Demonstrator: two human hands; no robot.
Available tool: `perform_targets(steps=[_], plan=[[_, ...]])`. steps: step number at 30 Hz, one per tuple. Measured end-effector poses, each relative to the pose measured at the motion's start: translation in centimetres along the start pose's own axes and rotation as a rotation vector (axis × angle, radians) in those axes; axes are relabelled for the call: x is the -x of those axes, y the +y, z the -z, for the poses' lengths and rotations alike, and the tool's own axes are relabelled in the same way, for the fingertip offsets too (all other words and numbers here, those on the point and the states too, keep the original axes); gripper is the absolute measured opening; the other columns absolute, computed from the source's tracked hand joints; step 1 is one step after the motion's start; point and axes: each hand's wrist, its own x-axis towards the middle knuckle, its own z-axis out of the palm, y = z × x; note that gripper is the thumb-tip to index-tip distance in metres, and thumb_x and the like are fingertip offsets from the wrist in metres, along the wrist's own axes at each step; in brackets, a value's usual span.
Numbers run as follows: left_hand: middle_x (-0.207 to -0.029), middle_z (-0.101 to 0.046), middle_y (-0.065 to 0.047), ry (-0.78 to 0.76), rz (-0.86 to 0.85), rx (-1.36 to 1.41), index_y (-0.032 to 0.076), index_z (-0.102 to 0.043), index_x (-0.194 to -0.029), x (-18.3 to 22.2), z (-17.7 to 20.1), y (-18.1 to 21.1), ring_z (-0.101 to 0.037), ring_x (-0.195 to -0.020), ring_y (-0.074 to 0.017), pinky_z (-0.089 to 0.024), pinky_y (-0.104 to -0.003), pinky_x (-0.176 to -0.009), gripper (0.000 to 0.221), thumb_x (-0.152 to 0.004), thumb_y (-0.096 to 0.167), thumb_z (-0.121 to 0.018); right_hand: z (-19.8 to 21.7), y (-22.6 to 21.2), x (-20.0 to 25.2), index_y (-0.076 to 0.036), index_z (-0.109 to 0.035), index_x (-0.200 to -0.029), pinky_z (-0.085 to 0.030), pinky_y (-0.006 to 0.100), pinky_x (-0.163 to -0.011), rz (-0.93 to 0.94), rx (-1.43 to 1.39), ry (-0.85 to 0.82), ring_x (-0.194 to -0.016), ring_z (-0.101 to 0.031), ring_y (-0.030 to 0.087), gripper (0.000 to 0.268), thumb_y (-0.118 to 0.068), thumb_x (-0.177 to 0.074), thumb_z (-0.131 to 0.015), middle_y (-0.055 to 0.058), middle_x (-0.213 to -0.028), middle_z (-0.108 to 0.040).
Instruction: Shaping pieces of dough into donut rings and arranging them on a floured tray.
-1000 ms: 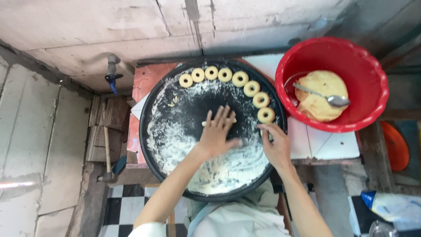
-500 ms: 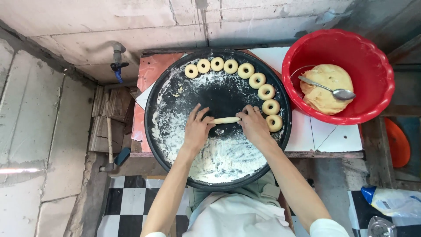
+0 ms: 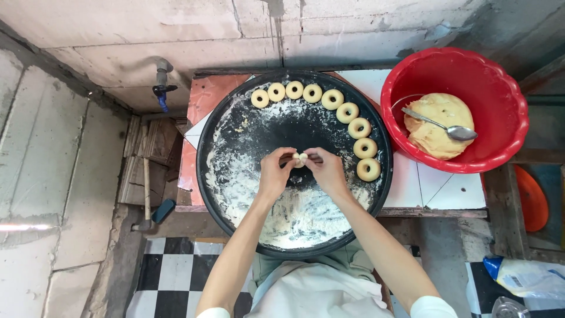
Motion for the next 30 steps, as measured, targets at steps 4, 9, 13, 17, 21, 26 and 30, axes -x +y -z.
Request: perform_targets(steps=[4,9,13,17,21,26,30], plan=[[-0.108,-0.076,-0.013,0.07,0.06,0.046,0.007,-0.075,-0.117,0.2,-0.2,-1.2,-0.074,-0.105,-0.0253,-0.063,-0.035,-0.087,0.024,-0.093,0.007,-0.076,0.2,-2.3,0.9,-0.011,-0.077,-0.115,-0.062,0.031,-0.081,0.056,0.111,0.019,-0.098,-0.074,0.025,0.023,-0.015,-0.092,-0.075,0.012,-0.103,-0.076],[-0.116,-0.073,-0.026,-0.035,-0.12,-0.131,0.004,-0.064,-0.137,1.2,0.2,0.2,-0.071,-0.107,-0.0392,-0.061,-0.05,-0.088,0.046,-0.093,0.011,-0.075,-0.8,-0.1,0.3,0.0,-0.061,-0.138,-0.062,0.045,-0.086,0.17,-0.027,-0.177,-0.109,-0.065,0.043,0.042,0.009,-0.098,-0.051,0.029,-0.119,-0.064],[-0.115,-0.074,-0.022,-0.03,-0.159,-0.035,0.004,-0.063,-0.139,0.7,-0.4,-0.5,-0.073,-0.103,-0.0359,-0.063,-0.044,-0.085,0.042,-0.098,0.005,-0.069,0.4,-1.8,0.7,0.003,-0.033,-0.156,-0.055,0.052,-0.1,0.076,-0.327,-0.172,-0.115,-0.06,0.046,0.061,0.019,-0.097,-0.037,0.041,-0.122,-0.058],[-0.114,-0.074,-0.018,0.053,-0.044,0.32,0.007,-0.064,-0.137,-0.6,-1.3,-3.5,-0.07,-0.096,-0.0205,-0.065,-0.037,-0.081,0.037,-0.101,0.0,-0.061,0.9,-0.5,0.2,-0.004,-0.062,-0.137,-0.06,0.04,-0.094,0.06,-0.299,-0.084,-0.116,-0.066,0.033,0.046,0.01,-0.093,-0.058,0.023,-0.122,-0.066],[-0.131,-0.067,-0.021,-0.009,0.056,0.429,0.002,-0.059,-0.142,-0.2,-0.6,-3.0,-0.064,-0.108,-0.022,-0.063,-0.041,-0.091,0.047,-0.097,0.007,-0.07,0.0,0.0,0.8,-0.004,-0.069,-0.129,-0.06,0.037,-0.093,0.228,-0.231,-0.113,-0.115,-0.065,0.029,0.054,0.005,-0.077,-0.084,0.015,-0.126,-0.066],[-0.108,-0.077,-0.014,0.024,0.036,0.133,0.01,-0.074,-0.125,0.1,0.0,-3.3,-0.075,-0.095,-0.0225,-0.065,-0.031,-0.075,0.035,-0.09,0.014,-0.08,1.0,0.0,0.5,-0.003,-0.076,-0.117,-0.064,0.03,-0.082,0.182,-0.197,-0.053,-0.098,-0.072,0.024,0.04,0.006,-0.079,-0.082,0.014,-0.11,-0.074],[-0.097,-0.069,-0.002,0.037,-0.119,-0.306,0.019,-0.08,-0.112,0.3,0.7,-0.9,-0.065,-0.088,-0.0194,-0.059,-0.032,-0.075,0.024,-0.099,0.036,-0.069,1.9,-1.9,1.7,-0.007,-0.076,-0.115,-0.063,0.034,-0.078,0.338,0.27,0.042,-0.097,-0.072,0.026,0.026,-0.013,-0.09,-0.077,0.01,-0.107,-0.074]])
